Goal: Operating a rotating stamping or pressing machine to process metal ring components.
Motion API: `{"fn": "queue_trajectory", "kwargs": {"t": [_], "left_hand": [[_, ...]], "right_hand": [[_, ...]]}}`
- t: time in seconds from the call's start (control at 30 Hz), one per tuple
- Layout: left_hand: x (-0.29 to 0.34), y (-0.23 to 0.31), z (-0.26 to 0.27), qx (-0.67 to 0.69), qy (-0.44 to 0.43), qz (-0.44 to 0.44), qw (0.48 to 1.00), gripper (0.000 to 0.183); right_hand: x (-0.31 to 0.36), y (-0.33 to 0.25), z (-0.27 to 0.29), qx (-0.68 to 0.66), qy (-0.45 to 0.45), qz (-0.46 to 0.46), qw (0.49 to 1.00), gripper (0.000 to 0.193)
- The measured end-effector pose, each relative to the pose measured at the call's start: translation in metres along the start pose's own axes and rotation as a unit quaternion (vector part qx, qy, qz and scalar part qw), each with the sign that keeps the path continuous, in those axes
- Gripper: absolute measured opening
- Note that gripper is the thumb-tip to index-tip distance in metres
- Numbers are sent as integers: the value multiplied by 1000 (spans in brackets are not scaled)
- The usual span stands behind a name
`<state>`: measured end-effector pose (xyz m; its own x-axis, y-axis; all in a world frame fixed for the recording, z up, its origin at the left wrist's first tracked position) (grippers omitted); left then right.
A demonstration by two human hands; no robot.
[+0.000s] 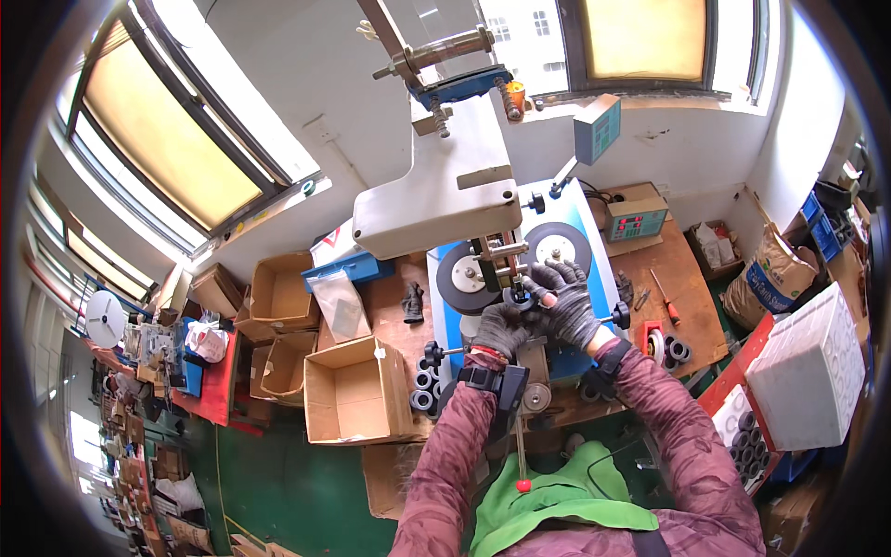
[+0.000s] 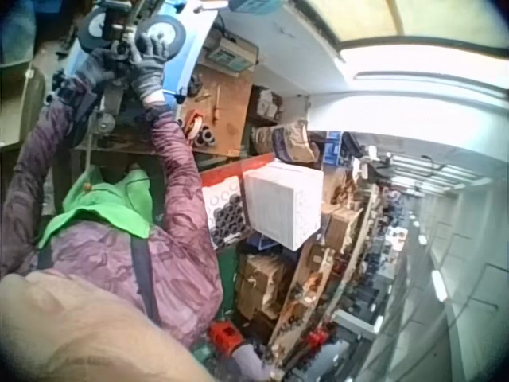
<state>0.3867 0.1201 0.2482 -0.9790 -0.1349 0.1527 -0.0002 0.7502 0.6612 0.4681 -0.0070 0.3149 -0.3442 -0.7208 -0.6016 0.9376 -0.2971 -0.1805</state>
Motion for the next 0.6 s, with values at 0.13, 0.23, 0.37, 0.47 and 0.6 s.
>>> {"fn": "queue_trajectory", "kwargs": {"t": [0.13, 0.23, 0.37, 0.47, 0.6], "left_hand": [[60, 28, -38, 126, 34, 125, 984, 34], [157, 60, -41, -492, -45, -67, 867, 33], [269, 37, 20, -3, 75, 130, 989, 27], [269, -69, 48, 16, 100, 213, 972, 42], [250, -163, 45, 65, -60, 270, 959, 48]], "right_hand": [[-4, 7, 5, 27, -36, 43, 998, 48], [-9, 12, 7, 21, -40, 58, 997, 47], [-11, 10, 11, 39, -52, 58, 996, 48], [-11, 8, 14, 29, -64, 64, 996, 49], [-11, 5, 14, 10, -79, 57, 995, 53]]}}
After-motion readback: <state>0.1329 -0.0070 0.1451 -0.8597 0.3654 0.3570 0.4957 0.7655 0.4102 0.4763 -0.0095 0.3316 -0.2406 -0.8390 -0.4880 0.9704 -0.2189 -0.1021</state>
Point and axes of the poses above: each hand's wrist, its own x-axis away from the middle knuckle, its own z-axis out of the back of the hand, y = z × x, the point moved 2 cm from there along -x, towards the middle knuckle, and after that the axes turned 3 degrees about -y, right-handed, at the moved point
